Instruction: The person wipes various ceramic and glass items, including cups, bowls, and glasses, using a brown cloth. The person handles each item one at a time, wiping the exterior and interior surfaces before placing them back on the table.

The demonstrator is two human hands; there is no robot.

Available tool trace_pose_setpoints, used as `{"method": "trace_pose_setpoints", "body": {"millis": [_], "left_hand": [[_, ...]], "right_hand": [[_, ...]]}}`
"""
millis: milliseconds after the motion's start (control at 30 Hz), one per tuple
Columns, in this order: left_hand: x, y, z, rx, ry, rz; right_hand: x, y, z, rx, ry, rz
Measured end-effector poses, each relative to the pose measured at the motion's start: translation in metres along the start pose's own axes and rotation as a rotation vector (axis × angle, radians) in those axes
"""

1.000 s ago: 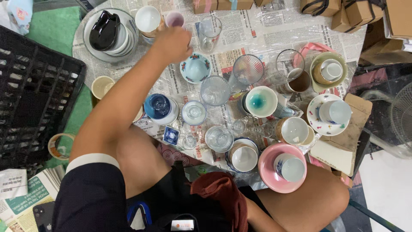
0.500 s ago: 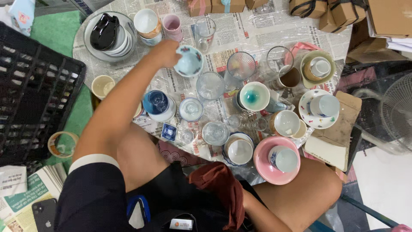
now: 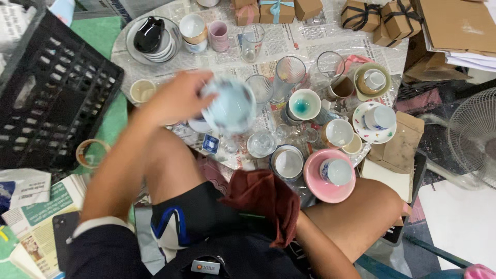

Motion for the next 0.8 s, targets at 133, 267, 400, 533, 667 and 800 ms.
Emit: {"method": "trace_pose_setpoints", "body": {"millis": [133,267,400,533,667,800], "left_hand": [[0.060,0.059,-0.065,0.066,0.074,0.117],[0.096,0.088,-0.111,0.182,0.087,-0.013],[0.109,0.093,-0.123,0.310,0.210,-0.050],[0.119,0.093,-0.120,0.697,0.520,-0.088],[0.162,0.099,-0.099,0.569,0.850,-0.048],[0.210,0.104,-0.066,0.275,1.426,-0.050]], "right_hand": [[-0.040,0.025,-0.002,0.153,-0.168,-0.132],[-0.063,0.054,-0.031,0.305,-0.301,-0.404],[-0.068,0.064,-0.034,0.272,-0.270,-0.470],[-0.069,0.069,-0.019,0.239,-0.372,-0.484],[-0.060,0.067,-0.020,0.368,-0.396,-0.469],[-0.053,0.060,-0.019,0.414,-0.391,-0.395]]}}
Point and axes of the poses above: each hand's wrist, its own y-axis away from the middle knuckle, its own x-axis out of the palm, z = x × y, the point moved 4 cm from there along -y, towards the middle knuckle, and after that the axes turned 1 degree about -z, right-handed, at the moved point
